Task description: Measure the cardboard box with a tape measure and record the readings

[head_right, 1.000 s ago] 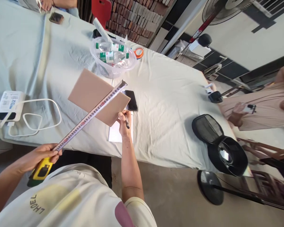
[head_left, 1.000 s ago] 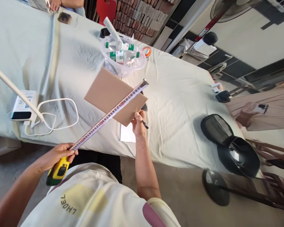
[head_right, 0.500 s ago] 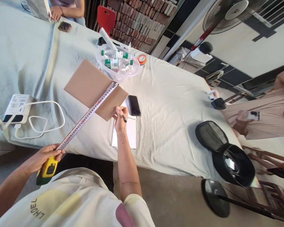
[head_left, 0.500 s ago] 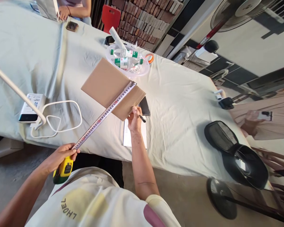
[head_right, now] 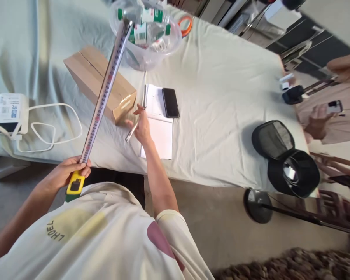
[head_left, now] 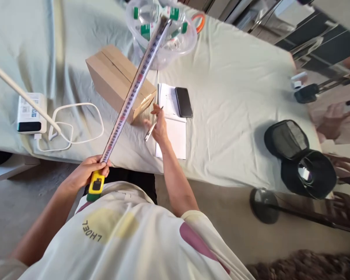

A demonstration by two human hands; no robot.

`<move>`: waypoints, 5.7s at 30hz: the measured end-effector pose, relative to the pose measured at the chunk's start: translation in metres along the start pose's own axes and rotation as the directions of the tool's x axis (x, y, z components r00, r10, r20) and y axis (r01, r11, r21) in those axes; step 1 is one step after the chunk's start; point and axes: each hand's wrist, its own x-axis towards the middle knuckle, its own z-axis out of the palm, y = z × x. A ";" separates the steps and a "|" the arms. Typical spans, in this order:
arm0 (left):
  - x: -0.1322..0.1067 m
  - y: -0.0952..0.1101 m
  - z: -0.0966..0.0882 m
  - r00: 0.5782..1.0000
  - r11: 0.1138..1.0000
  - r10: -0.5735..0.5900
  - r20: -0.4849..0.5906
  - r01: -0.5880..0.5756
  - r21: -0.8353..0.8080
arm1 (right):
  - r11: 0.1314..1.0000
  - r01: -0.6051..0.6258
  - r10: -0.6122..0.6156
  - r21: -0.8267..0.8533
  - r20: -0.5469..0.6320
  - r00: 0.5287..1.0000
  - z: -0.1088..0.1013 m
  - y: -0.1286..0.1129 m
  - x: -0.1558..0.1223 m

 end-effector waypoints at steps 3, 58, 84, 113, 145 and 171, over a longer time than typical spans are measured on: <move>0.016 0.004 0.023 0.995 1.000 -0.028 0.096 0.029 -0.009 | 0.993 -0.092 0.097 0.069 -0.071 0.993 -0.035 0.002 -0.026; 0.125 -0.010 0.113 0.881 0.878 -0.206 0.426 0.359 -0.318 | 0.919 -0.368 0.352 -0.141 -0.123 0.928 -0.065 -0.029 -0.108; 0.120 -0.005 0.116 0.880 0.892 -0.189 0.435 0.340 -0.299 | 0.917 -0.350 0.322 -0.192 -0.164 0.932 -0.064 -0.021 -0.112; 0.128 -0.012 0.110 0.868 0.892 -0.171 0.467 0.338 -0.301 | 0.923 -0.310 0.267 -0.228 -0.201 0.943 -0.063 -0.015 -0.114; 0.126 -0.011 0.112 0.875 0.885 -0.184 0.448 0.346 -0.312 | 0.904 -0.325 0.260 -0.278 -0.246 0.934 -0.063 -0.016 -0.115; 0.088 -0.022 0.094 0.852 0.957 -0.052 0.521 0.192 -0.219 | 0.961 -0.278 0.269 0.008 -0.270 0.924 -0.063 -0.042 -0.081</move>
